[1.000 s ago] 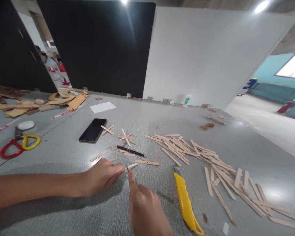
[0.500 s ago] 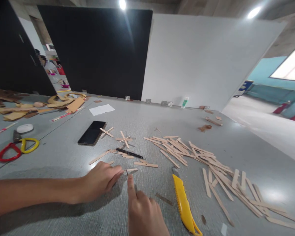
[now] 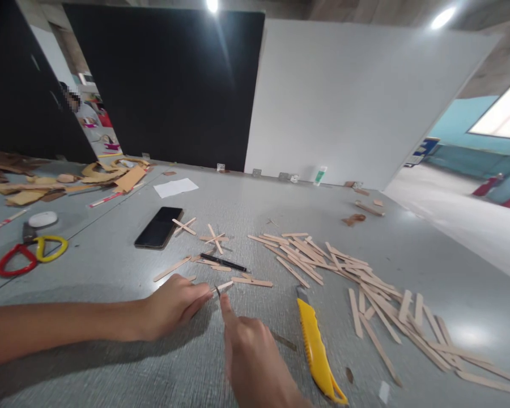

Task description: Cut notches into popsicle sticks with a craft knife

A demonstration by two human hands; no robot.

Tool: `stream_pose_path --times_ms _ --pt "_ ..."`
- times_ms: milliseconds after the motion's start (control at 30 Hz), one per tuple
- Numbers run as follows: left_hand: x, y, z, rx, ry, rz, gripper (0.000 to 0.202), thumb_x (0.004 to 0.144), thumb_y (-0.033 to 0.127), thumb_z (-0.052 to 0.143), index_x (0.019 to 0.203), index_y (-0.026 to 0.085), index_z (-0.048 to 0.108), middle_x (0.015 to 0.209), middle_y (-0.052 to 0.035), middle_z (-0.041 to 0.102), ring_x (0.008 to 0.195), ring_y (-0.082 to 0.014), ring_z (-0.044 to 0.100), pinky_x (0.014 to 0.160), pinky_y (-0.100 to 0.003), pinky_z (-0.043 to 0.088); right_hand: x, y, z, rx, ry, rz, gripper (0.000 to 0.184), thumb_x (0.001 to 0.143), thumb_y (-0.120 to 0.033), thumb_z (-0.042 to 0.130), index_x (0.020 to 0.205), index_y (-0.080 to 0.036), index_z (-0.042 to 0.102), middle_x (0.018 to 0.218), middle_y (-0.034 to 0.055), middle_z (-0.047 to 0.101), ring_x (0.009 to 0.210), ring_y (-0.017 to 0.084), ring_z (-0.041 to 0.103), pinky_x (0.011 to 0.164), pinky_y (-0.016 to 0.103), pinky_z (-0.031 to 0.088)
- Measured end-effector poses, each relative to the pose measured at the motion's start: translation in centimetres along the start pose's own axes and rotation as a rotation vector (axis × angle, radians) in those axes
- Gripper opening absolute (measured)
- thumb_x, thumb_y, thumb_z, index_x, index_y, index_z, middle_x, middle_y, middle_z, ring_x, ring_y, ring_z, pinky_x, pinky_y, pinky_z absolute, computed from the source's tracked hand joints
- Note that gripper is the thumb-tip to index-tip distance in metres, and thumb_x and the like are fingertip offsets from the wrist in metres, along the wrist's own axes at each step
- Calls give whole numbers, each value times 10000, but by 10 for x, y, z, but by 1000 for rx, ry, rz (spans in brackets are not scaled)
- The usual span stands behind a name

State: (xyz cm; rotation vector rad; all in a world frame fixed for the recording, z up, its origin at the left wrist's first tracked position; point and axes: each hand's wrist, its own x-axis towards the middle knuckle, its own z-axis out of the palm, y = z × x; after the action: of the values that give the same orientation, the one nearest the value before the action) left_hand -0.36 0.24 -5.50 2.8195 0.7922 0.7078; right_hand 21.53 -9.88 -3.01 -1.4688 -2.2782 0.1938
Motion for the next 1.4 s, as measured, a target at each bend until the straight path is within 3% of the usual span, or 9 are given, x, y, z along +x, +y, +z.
stream_pose_path --times_ms 167,300,467,567,800,900,1067,1267,1400 --pt "-2 -5 5 10 -58 -21 412 1144 258 368 811 197 604 609 18 561 515 -133 479 524 -287 367 7 -2 -8 64 -25 63 540 1056 -182 387 1496 -75 681 661 61 743 500 164 631 575 249 557" --pt "-3 -5 4 9 -123 -50 192 1102 324 608 1095 160 709 970 -44 730 784 -168 693 723 -324 607 13 -3 -5 37 -41 53 571 1047 -154 344 1515 -50 654 730 97 777 567 191 687 625 289 580" --pt "0 4 -3 22 -80 -85 431 1116 231 341 774 198 602 575 20 509 493 -147 451 523 -302 346 8 -2 3 -83 -76 42 613 1009 -86 323 1549 -26 607 711 123 768 558 224 683 561 317 549" --pt "3 9 -6 27 -59 -98 464 1128 276 318 750 207 577 567 25 481 486 -149 400 526 -313 256 -2 -2 6 -169 -103 18 652 973 -53 317 1575 12 558 676 123 732 532 248 677 515 337 533" --pt "4 9 -5 26 -54 -83 509 1148 299 272 771 206 602 575 23 487 495 -157 369 545 -323 227 -12 -4 8 -277 -104 -42 773 796 36 398 1548 38 578 638 87 683 474 240 665 468 312 487" --pt "2 4 -2 6 -56 -39 529 1155 324 233 765 211 574 568 20 493 491 -156 350 540 -336 199 -9 -3 9 -280 -74 -67 760 813 44 387 1554 51 557 633 72 681 473 227 658 463 302 481" --pt "1 3 -2 -20 -19 -25 512 1166 337 214 761 224 506 581 22 518 480 -143 403 521 -331 224 -4 1 11 -262 21 -131 657 925 30 345 1552 35 541 616 21 665 446 204 639 443 289 485" --pt "1 28 -33 -14 95 -37 440 1190 296 150 872 242 450 579 57 516 454 -146 478 503 -310 322 -5 4 1 -209 227 -289 770 1033 -2 365 1746 -86 89 799 26 739 560 195 721 501 271 563" --pt "-2 50 -63 -4 196 67 369 1200 318 184 985 234 473 749 4 695 606 -169 658 616 -316 478 -10 2 2 -147 549 -353 623 1052 -43 481 1654 -148 358 924 82 839 730 233 814 641 297 651"
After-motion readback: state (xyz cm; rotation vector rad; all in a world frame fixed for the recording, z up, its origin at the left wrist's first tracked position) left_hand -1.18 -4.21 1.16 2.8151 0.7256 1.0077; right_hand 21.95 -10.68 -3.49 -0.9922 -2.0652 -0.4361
